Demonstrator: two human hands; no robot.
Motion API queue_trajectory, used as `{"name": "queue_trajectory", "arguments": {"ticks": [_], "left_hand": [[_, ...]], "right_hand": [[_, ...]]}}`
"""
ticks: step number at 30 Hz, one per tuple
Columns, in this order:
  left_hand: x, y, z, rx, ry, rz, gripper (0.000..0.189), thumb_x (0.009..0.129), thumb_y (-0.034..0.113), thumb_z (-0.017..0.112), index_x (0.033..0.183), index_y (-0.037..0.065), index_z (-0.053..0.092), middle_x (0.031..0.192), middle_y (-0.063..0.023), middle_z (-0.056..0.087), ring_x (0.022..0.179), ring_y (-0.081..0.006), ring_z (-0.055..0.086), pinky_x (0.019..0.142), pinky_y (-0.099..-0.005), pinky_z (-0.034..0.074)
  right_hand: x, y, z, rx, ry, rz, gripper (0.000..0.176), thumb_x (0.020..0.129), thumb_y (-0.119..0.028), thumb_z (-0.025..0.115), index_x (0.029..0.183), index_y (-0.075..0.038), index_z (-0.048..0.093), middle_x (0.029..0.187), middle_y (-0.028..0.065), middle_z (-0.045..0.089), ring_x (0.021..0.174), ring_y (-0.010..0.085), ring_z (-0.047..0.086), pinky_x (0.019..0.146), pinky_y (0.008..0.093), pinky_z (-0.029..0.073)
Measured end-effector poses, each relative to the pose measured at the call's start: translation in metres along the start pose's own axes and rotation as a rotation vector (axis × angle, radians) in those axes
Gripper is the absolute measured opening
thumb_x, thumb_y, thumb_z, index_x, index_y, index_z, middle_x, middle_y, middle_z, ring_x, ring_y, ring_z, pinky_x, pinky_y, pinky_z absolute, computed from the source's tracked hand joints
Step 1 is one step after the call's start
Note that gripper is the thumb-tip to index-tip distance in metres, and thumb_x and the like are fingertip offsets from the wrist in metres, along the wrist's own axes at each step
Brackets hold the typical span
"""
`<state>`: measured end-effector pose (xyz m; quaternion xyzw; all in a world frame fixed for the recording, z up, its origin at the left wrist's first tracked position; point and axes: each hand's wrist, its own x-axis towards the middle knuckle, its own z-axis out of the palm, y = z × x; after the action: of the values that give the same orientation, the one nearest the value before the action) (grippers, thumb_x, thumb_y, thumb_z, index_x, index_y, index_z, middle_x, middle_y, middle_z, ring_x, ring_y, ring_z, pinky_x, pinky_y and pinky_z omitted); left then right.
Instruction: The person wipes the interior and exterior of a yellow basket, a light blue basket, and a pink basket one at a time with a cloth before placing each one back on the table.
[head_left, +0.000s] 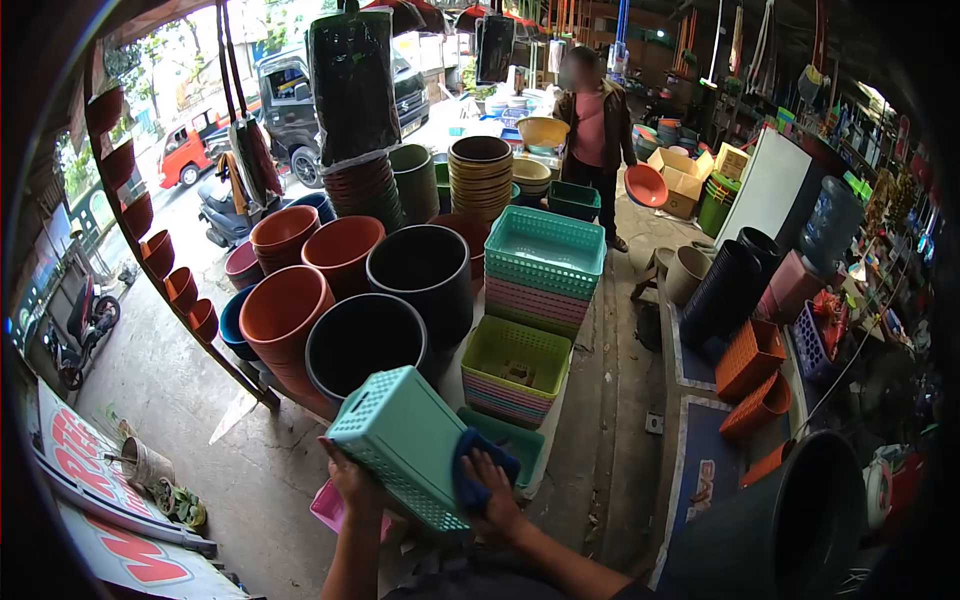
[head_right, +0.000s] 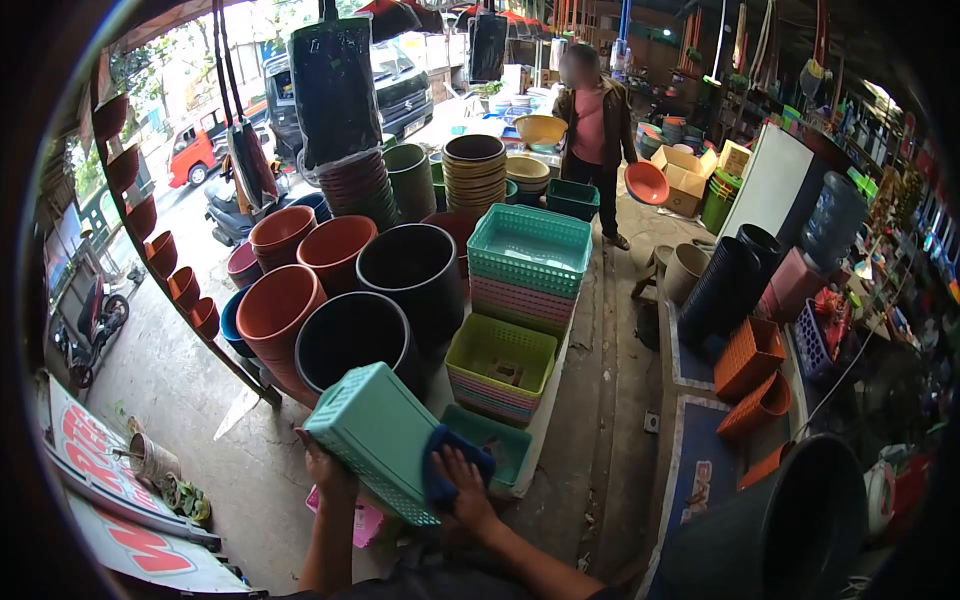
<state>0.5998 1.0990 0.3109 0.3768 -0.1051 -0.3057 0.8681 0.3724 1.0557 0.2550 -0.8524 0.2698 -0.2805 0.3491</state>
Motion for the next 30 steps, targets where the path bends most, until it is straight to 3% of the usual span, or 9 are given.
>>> {"name": "queue_trajectory", "arguments": {"ticks": [2,4,8,14,16,23,26,29,30], "left_hand": [[0.003,0.005,-0.002,-0.002,0.015,-0.001,0.067,0.1,0.056,0.034,0.121,-0.004,0.053,0.113,-0.0149,0.064,0.095,-0.0208,0.064,0.087,-0.0363,0.052],[0.001,0.007,0.002,0.06,-0.005,-0.041,0.066,0.1,0.056,0.035,0.12,-0.005,0.054,0.113,-0.0142,0.064,0.094,-0.0206,0.064,0.088,-0.035,0.051],[-0.014,-0.021,0.009,0.116,-0.065,-0.006,0.067,0.1,0.057,0.036,0.118,-0.004,0.055,0.109,-0.0122,0.065,0.094,-0.02,0.063,0.088,-0.0326,0.05],[-0.038,-0.055,-0.001,0.308,-0.259,-0.07,0.058,0.099,0.053,0.045,0.111,-0.002,0.058,0.1,-0.0056,0.066,0.087,-0.0113,0.061,0.08,-0.0254,0.048],[-0.037,-0.055,-0.005,0.347,-0.258,-0.037,0.05,0.099,0.047,0.049,0.11,-0.001,0.058,0.099,-0.0045,0.066,0.085,-0.0087,0.059,0.078,-0.0241,0.047],[-0.005,-0.012,-0.017,0.176,-0.12,0.0,0.05,0.099,0.044,0.05,0.122,0.0,0.054,0.111,-0.0095,0.065,0.095,-0.017,0.064,0.084,-0.0322,0.051],[0.008,0.009,-0.03,0.203,-0.086,0.092,0.05,0.099,0.044,0.051,0.122,0.0,0.055,0.112,-0.0099,0.065,0.097,-0.0179,0.063,0.087,-0.0318,0.05],[0.004,0.024,-0.028,0.314,-0.125,0.117,0.041,0.099,0.037,0.055,0.117,0.001,0.056,0.107,-0.0066,0.066,0.091,-0.0134,0.062,0.082,-0.0276,0.049],[0.003,0.028,-0.026,0.418,-0.15,0.142,0.034,0.099,0.033,0.057,0.113,0.002,0.057,0.101,-0.004,0.066,0.086,-0.0111,0.061,0.077,-0.0259,0.049]], "right_hand": [[-0.016,0.018,0.012,0.051,0.017,0.105,0.077,0.09,-0.033,0.058,0.153,-0.008,0.023,0.159,0.0209,0.015,0.148,0.04,0.012,0.117,0.0516,0.008],[-0.02,0.032,0.028,0.47,0.274,0.119,0.068,0.095,-0.025,0.055,0.15,0.0,0.025,0.157,0.0257,0.019,0.146,0.0426,0.014,0.118,0.0487,0.01],[0.011,0.036,0.025,0.282,0.378,0.198,0.062,0.097,-0.019,0.052,0.148,0.005,0.026,0.154,0.0288,0.021,0.145,0.0438,0.016,0.118,0.0467,0.012],[0.062,-0.03,-0.016,0.442,0.506,-0.044,0.063,0.096,-0.023,0.055,0.148,0.001,0.029,0.155,0.0255,0.024,0.145,0.0425,0.017,0.117,0.0475,0.014],[0.059,-0.047,-0.029,0.162,0.276,-0.213,0.068,0.092,-0.025,0.059,0.149,-0.001,0.031,0.155,0.0225,0.027,0.146,0.0415,0.018,0.117,0.0482,0.015],[0.005,-0.045,-0.002,0.018,0.032,-0.259,0.068,0.086,-0.025,0.065,0.146,-0.003,0.04,0.152,0.0224,0.034,0.143,0.0425,0.027,0.115,0.0496,0.022],[-0.028,-0.011,0.017,0.174,0.049,-0.164,0.061,0.085,-0.02,0.065,0.14,-0.003,0.047,0.144,0.0216,0.045,0.131,0.0434,0.044,0.107,0.0497,0.035],[-0.071,0.037,0.05,-0.051,-0.012,0.138,0.047,0.088,-0.014,0.063,0.133,-0.002,0.054,0.127,0.0188,0.059,0.113,0.035,0.06,0.096,0.0425,0.046],[-0.063,0.03,0.043,0.195,0.117,0.36,0.04,0.091,-0.013,0.061,0.129,-0.001,0.056,0.12,0.0174,0.062,0.106,0.03,0.062,0.092,0.0388,0.048]]}}
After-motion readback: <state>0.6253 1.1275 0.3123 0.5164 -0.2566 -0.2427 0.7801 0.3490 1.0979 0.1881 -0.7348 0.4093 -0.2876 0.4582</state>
